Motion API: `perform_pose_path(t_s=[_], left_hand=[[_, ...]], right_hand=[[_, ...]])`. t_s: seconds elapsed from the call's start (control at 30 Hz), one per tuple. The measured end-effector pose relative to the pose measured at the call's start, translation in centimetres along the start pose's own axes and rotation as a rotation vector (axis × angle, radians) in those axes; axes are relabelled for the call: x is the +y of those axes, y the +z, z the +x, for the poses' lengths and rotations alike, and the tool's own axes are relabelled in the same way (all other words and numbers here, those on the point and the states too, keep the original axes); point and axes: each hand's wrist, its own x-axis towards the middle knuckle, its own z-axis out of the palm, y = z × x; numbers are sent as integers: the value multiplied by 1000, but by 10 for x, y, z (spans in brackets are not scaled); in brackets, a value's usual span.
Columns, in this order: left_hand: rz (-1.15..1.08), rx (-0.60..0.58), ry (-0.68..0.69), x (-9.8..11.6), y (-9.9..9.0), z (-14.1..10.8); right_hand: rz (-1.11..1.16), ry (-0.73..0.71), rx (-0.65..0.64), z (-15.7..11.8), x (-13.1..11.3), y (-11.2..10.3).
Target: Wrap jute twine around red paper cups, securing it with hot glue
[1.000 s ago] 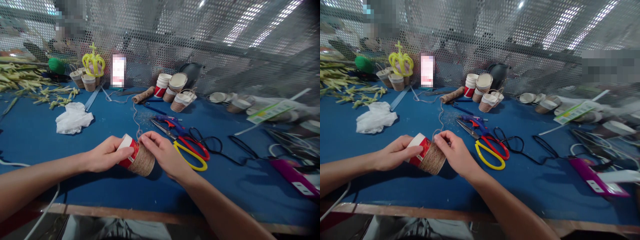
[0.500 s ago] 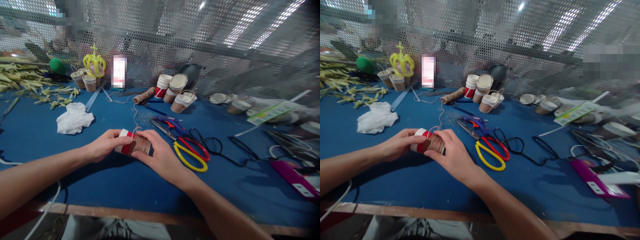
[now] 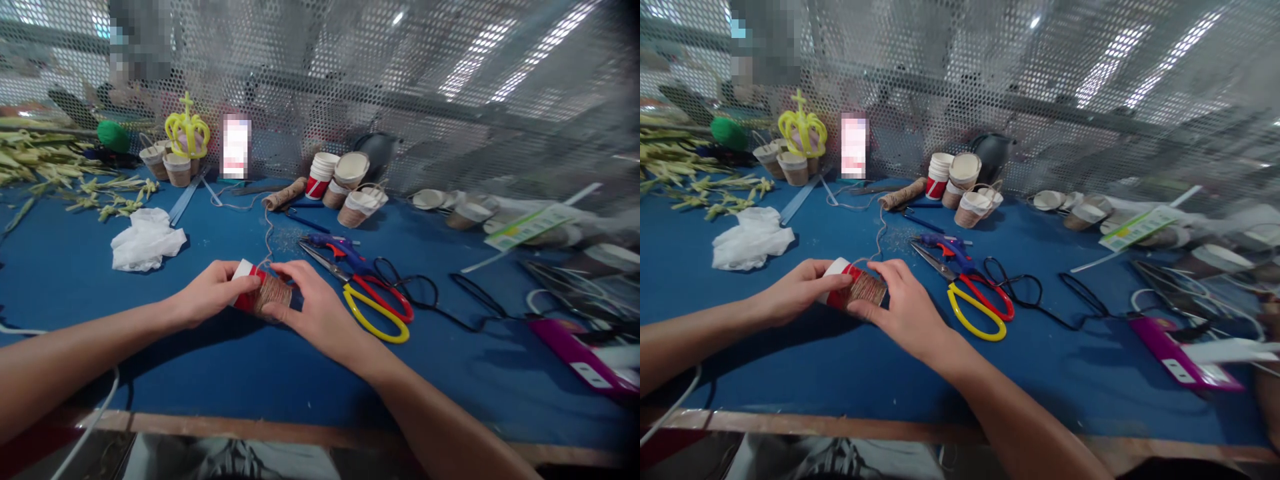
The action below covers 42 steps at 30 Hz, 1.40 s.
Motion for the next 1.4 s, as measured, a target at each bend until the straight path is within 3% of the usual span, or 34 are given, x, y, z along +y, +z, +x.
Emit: perform_pose_path(t_s=[0.17,0.23,0.3,0.33,0.5,0.63,0.87,0.97,1.03,1.17,1.27,1.4], left_hand=[[88,-66,28,7,-4,-2],[159,-74,56,9,-5,-3],[222,-70,85,11,-6,-3],[241,-68,96,11,-6,-2],[243,-80,86,9,-6,1],[217,-95,81,7,-7,2],[220,-83,70,9,-8,3],[212,-75,64,11,-8,2],[209,-54,47,13,-8,3],[155,-19,9,14,-8,4],[99,-10,-7,12,-9,6],[117,1,-14,12,-9,7]], right_hand=[[8,198,289,13,9,-40],[-160,313,348,19,20,-60],[-441,506,256,26,36,-74],[-479,561,203,29,45,-79],[-448,709,13,37,84,-79],[-337,735,23,37,93,-74],[31,641,214,25,55,-86],[408,619,164,16,30,-88],[485,552,93,9,17,-83],[382,416,-34,-3,0,-67],[260,401,-111,-11,-6,-57],[93,398,-106,-18,-10,-51]])
